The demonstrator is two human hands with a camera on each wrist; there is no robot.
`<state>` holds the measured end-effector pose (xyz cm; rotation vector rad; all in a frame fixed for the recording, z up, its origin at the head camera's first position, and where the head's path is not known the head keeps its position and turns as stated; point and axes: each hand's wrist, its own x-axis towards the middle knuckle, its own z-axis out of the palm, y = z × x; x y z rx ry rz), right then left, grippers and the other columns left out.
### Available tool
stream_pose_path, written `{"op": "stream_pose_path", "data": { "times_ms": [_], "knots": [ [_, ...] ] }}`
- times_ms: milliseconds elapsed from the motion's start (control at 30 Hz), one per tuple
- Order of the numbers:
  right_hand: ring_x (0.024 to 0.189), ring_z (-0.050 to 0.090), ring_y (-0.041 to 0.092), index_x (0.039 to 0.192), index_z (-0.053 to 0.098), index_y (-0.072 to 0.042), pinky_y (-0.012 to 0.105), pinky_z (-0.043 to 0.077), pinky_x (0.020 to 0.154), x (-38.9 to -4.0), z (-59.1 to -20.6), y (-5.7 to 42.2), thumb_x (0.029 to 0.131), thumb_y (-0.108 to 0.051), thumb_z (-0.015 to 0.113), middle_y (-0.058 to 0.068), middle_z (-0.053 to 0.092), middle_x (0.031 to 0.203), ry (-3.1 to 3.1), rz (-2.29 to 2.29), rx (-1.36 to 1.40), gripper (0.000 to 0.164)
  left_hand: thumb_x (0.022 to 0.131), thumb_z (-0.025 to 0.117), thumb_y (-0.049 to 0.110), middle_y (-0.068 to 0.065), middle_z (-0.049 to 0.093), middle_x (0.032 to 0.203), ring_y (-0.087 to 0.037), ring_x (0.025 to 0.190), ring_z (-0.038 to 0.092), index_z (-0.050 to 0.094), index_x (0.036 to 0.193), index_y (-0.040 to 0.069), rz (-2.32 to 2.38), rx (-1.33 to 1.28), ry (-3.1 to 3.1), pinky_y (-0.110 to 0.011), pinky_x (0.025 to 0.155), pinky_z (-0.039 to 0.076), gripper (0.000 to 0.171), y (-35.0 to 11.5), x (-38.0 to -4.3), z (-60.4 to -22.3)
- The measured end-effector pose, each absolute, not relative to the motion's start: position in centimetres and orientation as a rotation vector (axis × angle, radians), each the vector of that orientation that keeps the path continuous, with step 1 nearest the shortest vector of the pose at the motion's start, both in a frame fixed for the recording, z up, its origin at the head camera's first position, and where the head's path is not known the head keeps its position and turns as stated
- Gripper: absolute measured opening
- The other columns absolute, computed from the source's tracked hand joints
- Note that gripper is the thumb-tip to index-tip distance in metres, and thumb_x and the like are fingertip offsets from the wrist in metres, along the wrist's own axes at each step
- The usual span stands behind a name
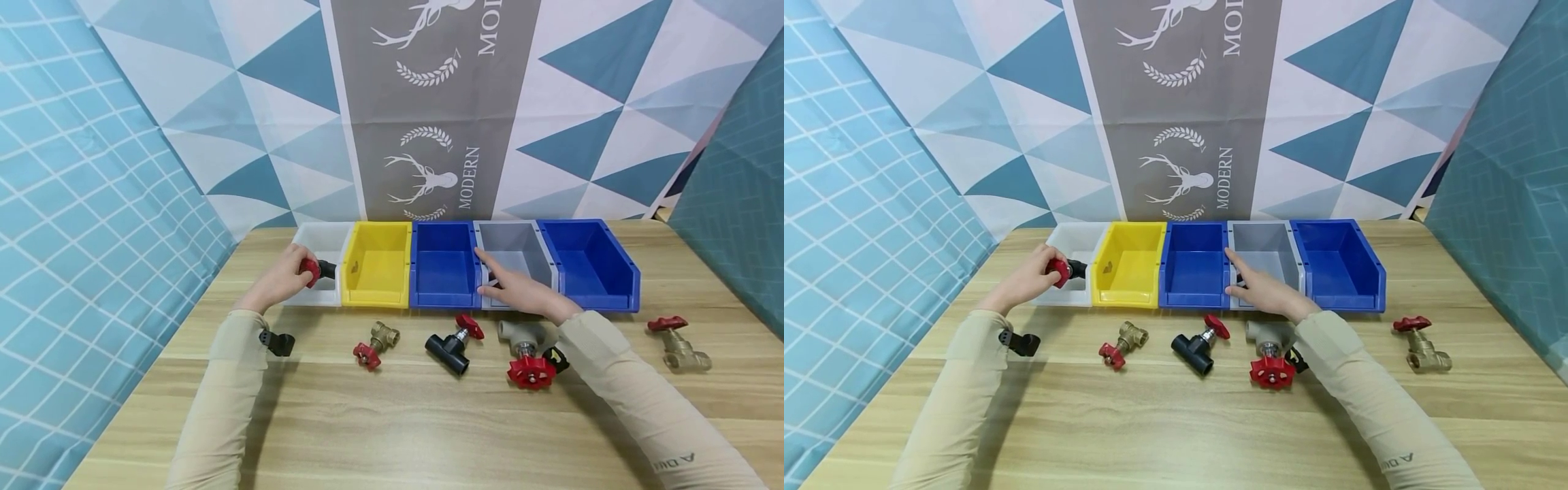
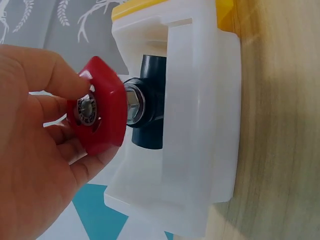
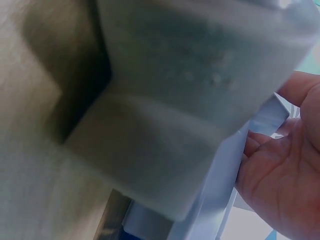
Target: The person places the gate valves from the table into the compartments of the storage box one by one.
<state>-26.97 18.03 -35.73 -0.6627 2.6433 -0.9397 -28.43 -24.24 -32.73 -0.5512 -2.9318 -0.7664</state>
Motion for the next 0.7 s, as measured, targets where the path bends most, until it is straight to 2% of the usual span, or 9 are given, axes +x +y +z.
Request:
{"op": "stream_pose_path", "data": {
  "times_ms": [267,467,700],
  "knots": [
    [0.122,0.024,0.035,0.135,-0.009,-0.032,0.054,0.02,0.094,-27.0,-35.7,18.0,0.086,-0.04,0.043,0.006,0.004,0.142,2.64,-0.946,-0.666,0.072,0.077,0.046,0.001,-0.011,0.04,0.092,-0.021,0.079,0.039,0.048,0.094,0.001,-0.78,-0.6,-2.916,-0.031,0.066,0.037,0.017,-24.4,-28.9,-33.4],
    [0.12,0.029,0.035,0.135,-0.009,-0.031,0.054,0.021,0.094,-26.9,-35.6,18.1,0.086,-0.039,0.043,0.007,0.006,0.142,2.645,-0.947,-0.667,0.072,0.078,0.047,0.001,-0.01,0.043,0.092,-0.021,0.079,0.041,0.05,0.094,0.003,-0.777,-0.64,-2.893,-0.032,0.068,0.038,0.017,-24.4,-29.3,-34.0],
    [0.121,0.026,0.036,0.135,-0.009,-0.032,0.055,0.02,0.093,-26.8,-35.7,17.9,0.086,-0.039,0.043,0.007,0.006,0.142,2.643,-0.95,-0.649,0.071,0.08,0.049,0.001,-0.011,0.044,0.092,-0.023,0.081,0.042,0.051,0.096,0.003,-0.758,-0.562,-2.902,-0.034,0.072,0.039,0.017,-24.3,-29.5,-34.6]
  ]
}}
